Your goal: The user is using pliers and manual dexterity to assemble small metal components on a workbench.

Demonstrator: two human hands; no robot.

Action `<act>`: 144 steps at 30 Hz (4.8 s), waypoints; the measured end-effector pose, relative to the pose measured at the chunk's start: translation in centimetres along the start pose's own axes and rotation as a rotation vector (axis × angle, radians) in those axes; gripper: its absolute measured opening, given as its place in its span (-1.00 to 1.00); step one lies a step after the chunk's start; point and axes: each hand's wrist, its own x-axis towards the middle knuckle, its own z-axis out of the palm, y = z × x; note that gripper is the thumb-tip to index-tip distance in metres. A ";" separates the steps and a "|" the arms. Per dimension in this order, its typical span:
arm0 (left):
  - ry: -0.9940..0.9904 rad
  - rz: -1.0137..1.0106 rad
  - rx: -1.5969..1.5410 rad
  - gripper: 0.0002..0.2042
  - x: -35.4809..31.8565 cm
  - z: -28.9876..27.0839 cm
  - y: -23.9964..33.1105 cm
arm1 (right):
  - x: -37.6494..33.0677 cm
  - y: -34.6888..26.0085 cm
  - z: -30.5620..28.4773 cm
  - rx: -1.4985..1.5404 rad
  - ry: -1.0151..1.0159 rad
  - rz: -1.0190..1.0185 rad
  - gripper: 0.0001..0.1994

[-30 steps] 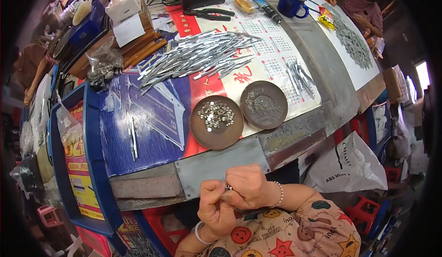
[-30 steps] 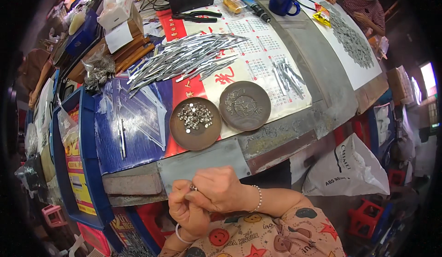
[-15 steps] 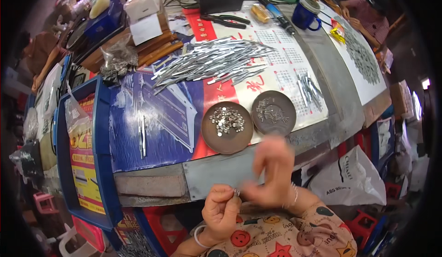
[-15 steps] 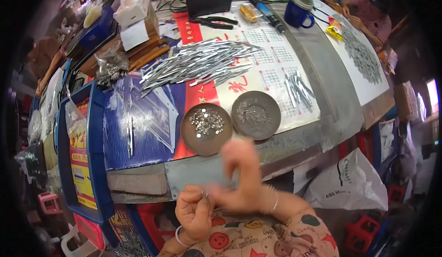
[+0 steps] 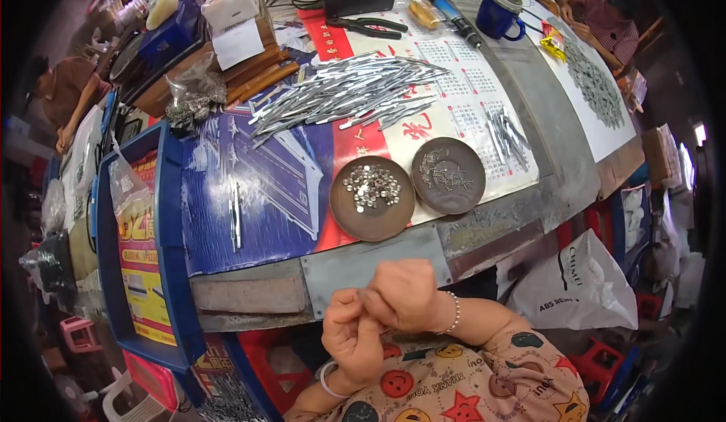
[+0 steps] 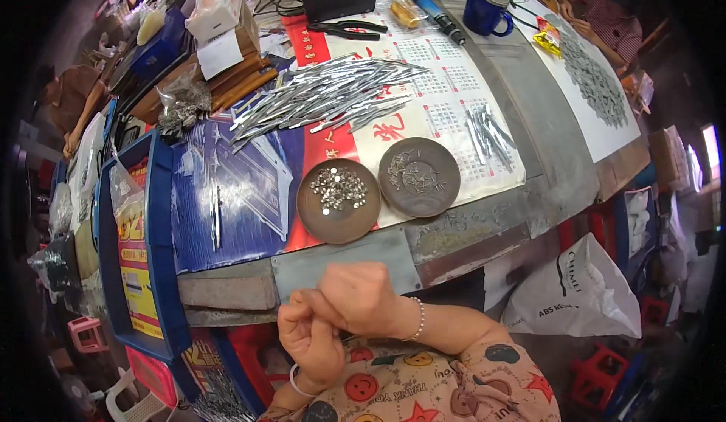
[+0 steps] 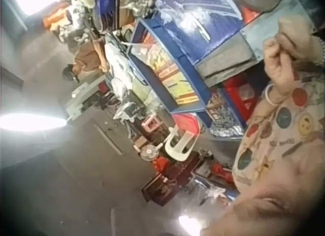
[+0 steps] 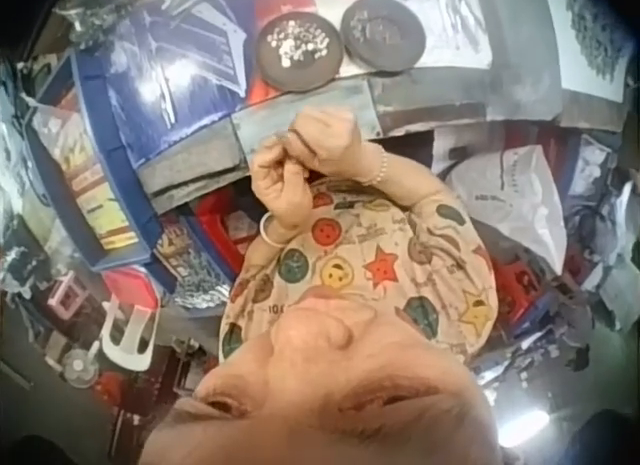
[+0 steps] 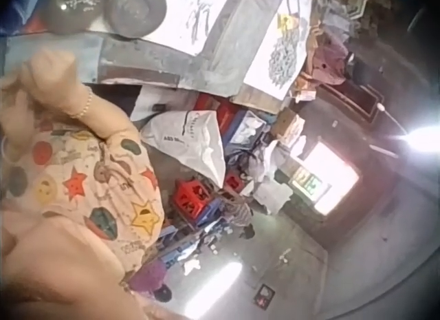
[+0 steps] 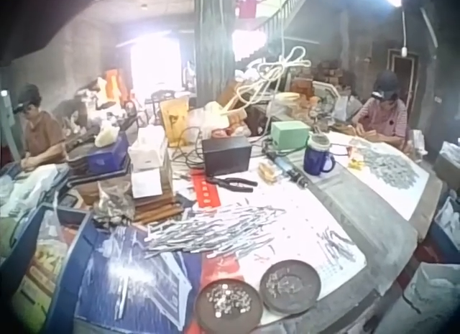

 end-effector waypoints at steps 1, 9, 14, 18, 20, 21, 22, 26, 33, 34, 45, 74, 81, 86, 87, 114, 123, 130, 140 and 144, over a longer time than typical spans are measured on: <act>0.014 -0.030 -0.047 -0.83 0.0 -0.1 -0.1 | 0.2 0.2 0.1 -0.004 -0.060 0.047 -0.83; -0.023 -0.022 -0.035 -0.82 0.0 0.2 -0.1 | -0.9 0.4 0.1 0.000 0.089 -0.060 -0.82; -0.016 -0.048 -0.013 -0.82 0.0 0.0 -0.7 | -1.0 0.7 0.0 0.054 -0.025 0.103 -0.81; -0.005 -0.035 -0.034 -0.81 0.2 0.2 0.0 | -0.3 0.5 -0.9 0.271 -0.055 0.125 -0.79; -0.024 -0.064 -0.068 -0.80 0.0 0.2 -0.2 | -0.6 0.5 -0.5 0.127 -0.008 0.003 -0.82; -0.039 -0.090 -0.104 -0.80 -0.1 0.4 -0.2 | -1.0 0.7 -0.3 0.060 0.039 -0.020 -0.83; -0.056 -0.075 -0.114 -0.80 -0.1 0.4 -0.5 | -1.3 0.7 -0.3 -0.006 0.087 -0.043 -0.84; -0.021 -0.075 -0.052 -0.80 -0.2 0.2 -1.3 | -1.4 0.3 0.1 -0.032 0.039 0.111 -0.83; -0.038 -0.019 0.213 -0.85 0.8 0.2 0.5 | -1.5 0.9 -3.3 0.682 -0.292 0.491 -0.52; -0.078 0.059 0.396 -0.84 1.0 -0.1 0.4 | -1.6 0.9 -3.4 0.685 -0.291 0.498 -0.52; -0.217 0.422 0.966 -0.74 1.9 0.8 0.5 | -4.0 1.3 -4.1 0.901 -0.166 0.747 -0.67; -0.599 0.079 0.900 -0.88 13.6 3.7 6.7 | 1.7 11.4 -18.5 -0.653 0.026 0.422 -0.75; -0.747 0.325 1.172 -0.89 23.7 8.9 -3.1 | -3.6 5.9 -13.9 -0.265 0.062 0.307 -0.80; -0.752 0.375 1.332 -0.92 27.3 10.2 -8.7 | -6.6 6.2 -12.5 -0.263 0.257 0.351 -0.87; -0.767 0.377 1.357 -0.92 27.4 10.6 -9.3 | -6.6 6.3 -12.5 -0.267 0.263 0.362 -0.87; -0.362 -0.634 -0.057 -0.79 8.3 1.7 3.9 | 0.1 6.9 -13.2 -0.599 -0.173 0.297 -0.74; -0.324 -0.982 -0.765 -0.82 5.3 -0.9 1.6 | 3.6 10.5 -11.5 -0.757 -0.405 0.217 -0.89; -0.343 -1.003 -0.910 -0.84 4.9 -1.7 1.2 | 4.9 11.7 -12.3 -0.641 -0.571 0.273 -0.87; -0.298 -1.044 -0.961 -0.84 4.6 -1.8 0.7 | 5.1 10.4 -13.3 -0.437 -0.505 0.431 -0.90; -0.295 -1.035 -0.925 -0.84 4.8 -1.4 0.8 | 4.4 9.9 -13.1 -0.504 -0.372 0.292 -0.89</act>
